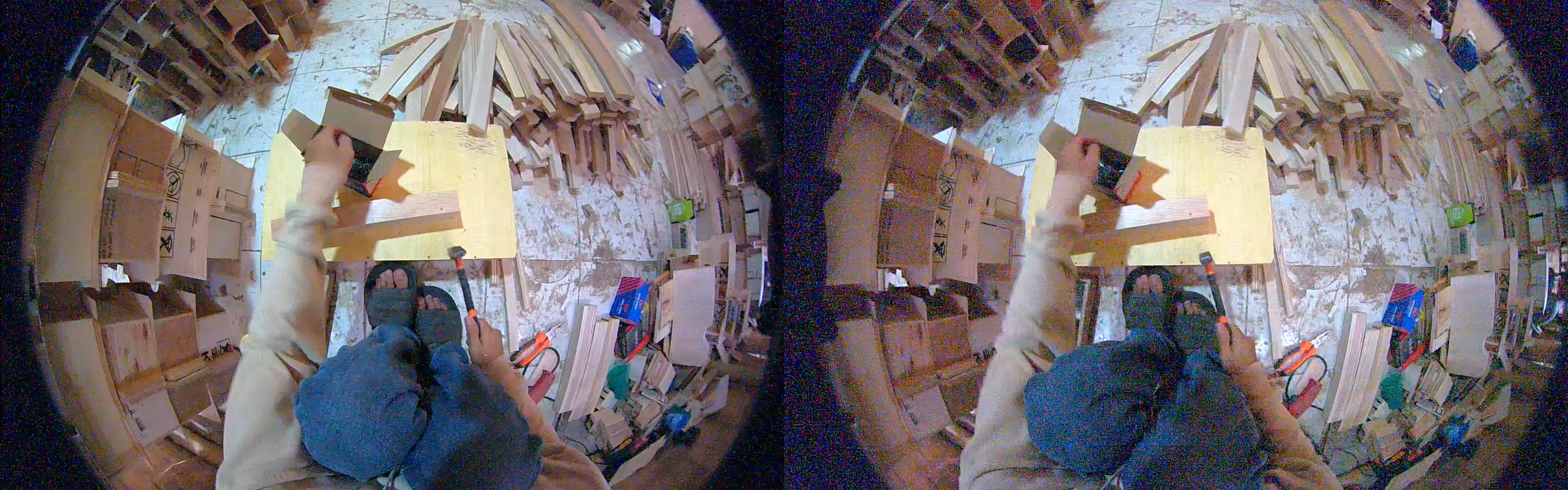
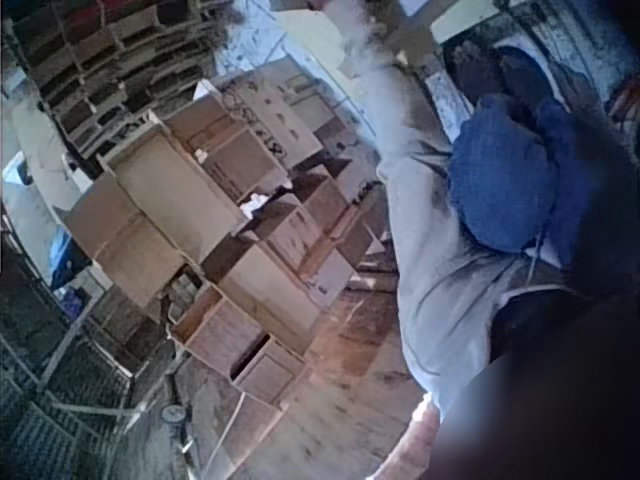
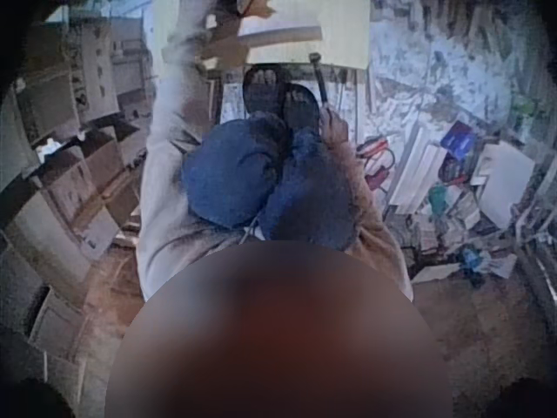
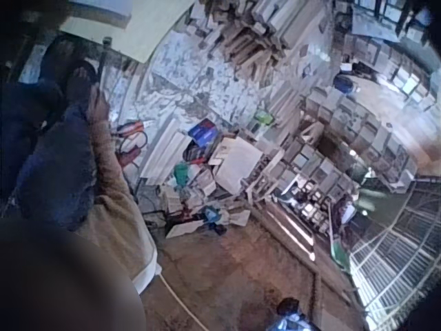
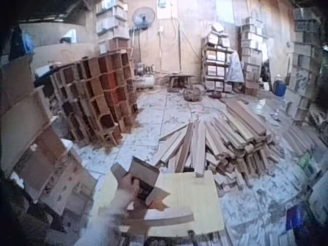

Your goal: The person sits on the floor in a workshop and repeatedly hammers nails into small wooden planks. They pick up a nail, place it on the wood, and strike it with a hammer, repeating this process for several pieces.

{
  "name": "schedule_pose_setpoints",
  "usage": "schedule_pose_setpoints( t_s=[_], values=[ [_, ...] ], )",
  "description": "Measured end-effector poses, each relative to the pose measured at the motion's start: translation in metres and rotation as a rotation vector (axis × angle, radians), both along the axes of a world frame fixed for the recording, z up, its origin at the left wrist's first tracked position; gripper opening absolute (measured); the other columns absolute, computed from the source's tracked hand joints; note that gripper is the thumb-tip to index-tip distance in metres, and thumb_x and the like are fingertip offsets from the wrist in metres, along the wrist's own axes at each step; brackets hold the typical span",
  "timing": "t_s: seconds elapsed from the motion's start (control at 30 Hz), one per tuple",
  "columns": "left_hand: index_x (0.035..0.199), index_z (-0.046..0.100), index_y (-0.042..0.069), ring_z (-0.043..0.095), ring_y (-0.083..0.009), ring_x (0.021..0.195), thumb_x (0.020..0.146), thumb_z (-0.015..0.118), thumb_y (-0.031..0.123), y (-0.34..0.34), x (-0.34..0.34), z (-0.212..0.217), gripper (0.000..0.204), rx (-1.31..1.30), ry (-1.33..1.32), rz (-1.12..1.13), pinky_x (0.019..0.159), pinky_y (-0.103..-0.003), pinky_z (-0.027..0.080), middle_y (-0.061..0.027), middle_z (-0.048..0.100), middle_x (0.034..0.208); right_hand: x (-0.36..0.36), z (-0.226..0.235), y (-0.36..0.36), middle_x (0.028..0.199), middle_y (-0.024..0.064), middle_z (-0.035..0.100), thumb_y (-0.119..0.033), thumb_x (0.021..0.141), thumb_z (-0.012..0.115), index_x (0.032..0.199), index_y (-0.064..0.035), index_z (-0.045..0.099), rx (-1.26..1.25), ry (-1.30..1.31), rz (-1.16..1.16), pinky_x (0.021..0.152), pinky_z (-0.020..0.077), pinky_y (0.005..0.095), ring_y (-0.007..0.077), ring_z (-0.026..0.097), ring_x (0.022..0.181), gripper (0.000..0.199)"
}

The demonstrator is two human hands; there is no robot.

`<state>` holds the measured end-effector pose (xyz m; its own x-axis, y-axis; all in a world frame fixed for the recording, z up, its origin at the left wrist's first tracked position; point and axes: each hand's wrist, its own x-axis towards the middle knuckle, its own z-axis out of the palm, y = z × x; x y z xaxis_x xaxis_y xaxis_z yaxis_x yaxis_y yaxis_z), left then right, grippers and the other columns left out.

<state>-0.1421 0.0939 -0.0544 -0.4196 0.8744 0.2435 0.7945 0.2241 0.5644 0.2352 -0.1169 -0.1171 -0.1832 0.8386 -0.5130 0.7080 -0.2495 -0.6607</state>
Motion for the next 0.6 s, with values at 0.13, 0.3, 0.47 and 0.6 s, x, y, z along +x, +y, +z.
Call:
schedule_pose_setpoints(
  t_s=[0.13,0.3,0.47,0.6],
  values=[
    [0.096,0.069,0.002,0.065,-0.0336,0.098,0.079,0.056,0.007,0.029,-0.011,-0.018,0.022,-0.599,0.336,-0.243,0.080,-0.042,0.054,-0.0210,0.067,0.099,-0.016,-0.006,0.029,0.081,0.0278,0.063,-0.047,0.096,0.041,0.105,-0.0010,0.061,0.008,0.010,0.039,0.071,0.0474,0.0508,0.0466,0.061,0.081,0.051],
    [0.092,0.070,0.003,0.065,-0.0346,0.096,0.077,0.059,0.005,0.036,-0.002,-0.022,0.019,-0.570,0.316,-0.111,0.081,-0.040,0.054,-0.0219,0.067,0.097,-0.033,-0.005,0.069,0.069,0.0252,0.060,-0.048,0.096,0.040,0.088,0.0009,0.060,0.121,0.165,-0.124,0.060,0.0444,0.0505,0.0439,0.060,0.067,0.053],
    [0.093,0.073,0.012,0.066,-0.0333,0.089,0.078,0.066,0.016,0.018,-0.023,-0.004,0.017,-0.416,0.209,-0.102,0.079,-0.039,0.054,-0.0130,0.069,0.095,-0.034,0.011,0.071,0.048,-0.0051,0.034,-0.043,0.097,0.046,0.072,-0.0135,0.042,-0.050,0.473,-0.389,0.032,0.0243,0.0231,0.0051,0.030,0.035,0.039],
    [0.094,0.073,0.013,0.067,-0.0293,0.083,0.080,0.068,0.029,-0.006,-0.041,0.008,0.022,-0.030,-0.045,-0.150,0.077,-0.037,0.052,-0.0122,0.069,0.090,-0.036,0.026,0.061,0.056,0.0102,0.052,-0.048,0.095,0.045,0.086,-0.0017,0.057,-0.049,0.201,-0.323,0.047,0.0387,0.0367,0.0197,0.050,0.049,0.049]
  ],
)
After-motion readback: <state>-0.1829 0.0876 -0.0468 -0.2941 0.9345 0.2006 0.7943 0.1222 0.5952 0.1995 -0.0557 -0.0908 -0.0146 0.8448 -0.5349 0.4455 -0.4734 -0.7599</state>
